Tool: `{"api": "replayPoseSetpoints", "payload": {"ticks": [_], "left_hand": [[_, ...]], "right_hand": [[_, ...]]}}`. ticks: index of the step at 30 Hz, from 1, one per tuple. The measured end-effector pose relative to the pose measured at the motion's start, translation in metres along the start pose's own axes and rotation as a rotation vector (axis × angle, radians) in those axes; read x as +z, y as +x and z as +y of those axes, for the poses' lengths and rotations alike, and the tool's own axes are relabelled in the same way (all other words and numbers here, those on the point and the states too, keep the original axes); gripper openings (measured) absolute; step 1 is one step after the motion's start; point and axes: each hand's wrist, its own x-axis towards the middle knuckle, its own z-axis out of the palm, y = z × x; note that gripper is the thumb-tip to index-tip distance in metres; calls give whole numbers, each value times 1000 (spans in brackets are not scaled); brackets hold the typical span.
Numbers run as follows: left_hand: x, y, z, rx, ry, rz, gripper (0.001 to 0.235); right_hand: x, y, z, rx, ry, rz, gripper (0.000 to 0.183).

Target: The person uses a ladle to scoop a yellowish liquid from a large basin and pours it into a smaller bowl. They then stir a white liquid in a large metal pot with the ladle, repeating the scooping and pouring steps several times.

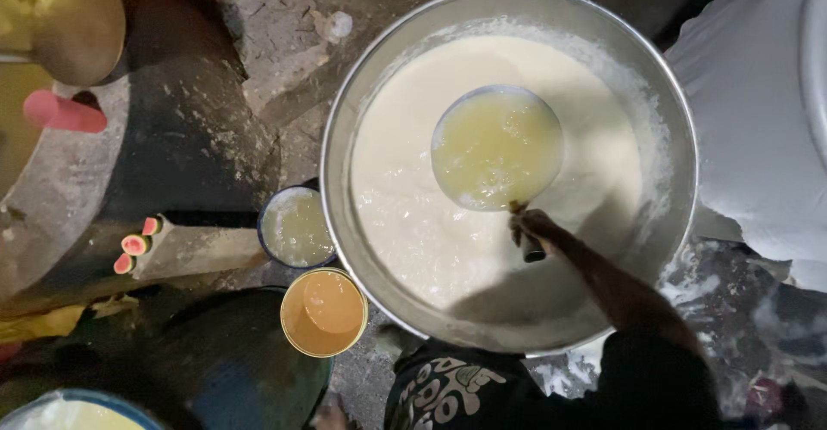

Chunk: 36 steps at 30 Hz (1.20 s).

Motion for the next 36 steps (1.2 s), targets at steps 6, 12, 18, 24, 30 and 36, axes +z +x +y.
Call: {"api": "replayPoseSetpoints", "payload": {"ticks": [6,12,18,24,30,36], "left_hand": [[45,43,118,784,132,66,67],[116,21,211,1203,378,76,82],[145,18,223,1249,616,191,78],[144,13,217,1202,568,132,80],[144,6,221,1078,595,47,88],[138,-2,238,1016,622,-60,105]], "right_hand": [[19,50,9,149,329,-24,12],[35,88,10,86,394,-11,10],[33,116,13,28,410,-40,10],[1,128,8,77,323,-28,11],[-50,116,-1,111,228,-6,9],[-91,73,-18,-33,83,70,22]]}}
